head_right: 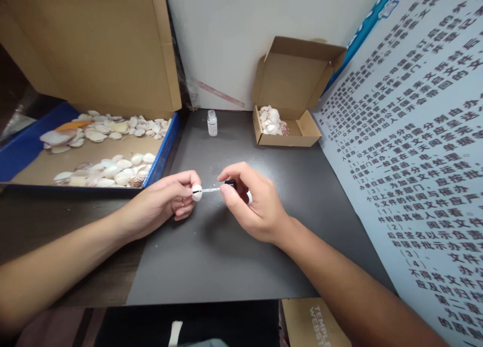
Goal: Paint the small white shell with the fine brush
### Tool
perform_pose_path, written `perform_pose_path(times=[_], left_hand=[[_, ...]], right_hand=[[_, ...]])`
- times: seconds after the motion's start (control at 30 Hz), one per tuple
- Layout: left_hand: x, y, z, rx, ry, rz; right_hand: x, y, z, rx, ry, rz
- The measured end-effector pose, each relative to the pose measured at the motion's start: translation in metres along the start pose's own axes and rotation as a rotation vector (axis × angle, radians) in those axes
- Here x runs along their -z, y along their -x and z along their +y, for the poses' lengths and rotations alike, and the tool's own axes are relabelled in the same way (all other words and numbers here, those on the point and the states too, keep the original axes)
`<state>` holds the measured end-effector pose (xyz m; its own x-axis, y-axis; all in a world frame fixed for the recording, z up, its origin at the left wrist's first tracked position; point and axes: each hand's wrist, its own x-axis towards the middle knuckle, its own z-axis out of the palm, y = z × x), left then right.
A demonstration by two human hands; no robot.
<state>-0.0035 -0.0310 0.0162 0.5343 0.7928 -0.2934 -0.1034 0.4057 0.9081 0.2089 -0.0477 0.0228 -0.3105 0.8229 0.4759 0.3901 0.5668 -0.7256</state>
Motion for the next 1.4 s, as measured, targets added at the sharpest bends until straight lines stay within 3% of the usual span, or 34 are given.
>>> perform_pose_path(times=[1.4], left_hand=[[-0.0008,0.0014,0.0011,0.003,-0.018,-0.015]], right_hand=[[0.0007,0.0003,-0.0006,-0.018,0.033,0.030]])
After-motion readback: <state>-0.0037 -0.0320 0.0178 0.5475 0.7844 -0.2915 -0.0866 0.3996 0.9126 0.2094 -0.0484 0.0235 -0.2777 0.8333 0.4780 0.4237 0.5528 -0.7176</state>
